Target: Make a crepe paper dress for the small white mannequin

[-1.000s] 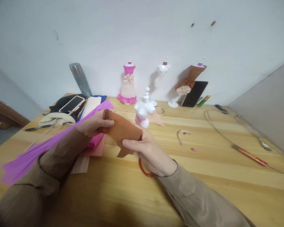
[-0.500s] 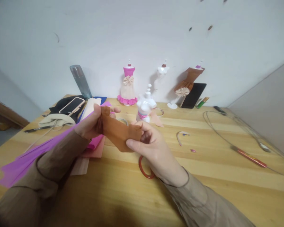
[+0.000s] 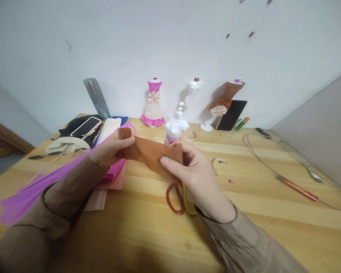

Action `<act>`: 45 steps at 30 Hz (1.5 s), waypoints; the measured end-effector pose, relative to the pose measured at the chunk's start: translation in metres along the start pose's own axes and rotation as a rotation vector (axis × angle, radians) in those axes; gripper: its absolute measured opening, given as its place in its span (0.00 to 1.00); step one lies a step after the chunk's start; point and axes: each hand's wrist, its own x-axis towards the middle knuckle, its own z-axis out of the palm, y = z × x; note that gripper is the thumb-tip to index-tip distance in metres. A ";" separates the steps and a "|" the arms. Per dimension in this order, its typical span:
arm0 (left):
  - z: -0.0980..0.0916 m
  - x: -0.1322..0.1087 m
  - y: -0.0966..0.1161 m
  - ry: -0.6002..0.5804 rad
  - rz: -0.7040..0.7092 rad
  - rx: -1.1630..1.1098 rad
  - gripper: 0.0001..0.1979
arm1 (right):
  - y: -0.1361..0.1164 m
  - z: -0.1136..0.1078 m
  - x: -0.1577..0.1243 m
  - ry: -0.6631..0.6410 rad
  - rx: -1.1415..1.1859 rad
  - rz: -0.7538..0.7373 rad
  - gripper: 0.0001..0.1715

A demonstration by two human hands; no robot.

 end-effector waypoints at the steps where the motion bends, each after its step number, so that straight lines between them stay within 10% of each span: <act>1: 0.001 0.000 -0.001 0.004 0.001 -0.001 0.19 | -0.001 -0.001 0.000 0.022 -0.018 -0.022 0.14; 9: 0.009 0.003 -0.005 0.185 0.118 -0.026 0.21 | -0.011 -0.007 -0.003 0.122 -0.155 -0.054 0.13; 29: -0.020 0.006 -0.002 -0.173 -0.076 -0.098 0.18 | -0.024 -0.032 0.004 0.105 -0.295 -0.087 0.12; 45: -0.007 0.003 -0.006 -0.115 -0.148 -0.031 0.19 | -0.042 -0.075 0.014 0.046 -0.437 -0.082 0.15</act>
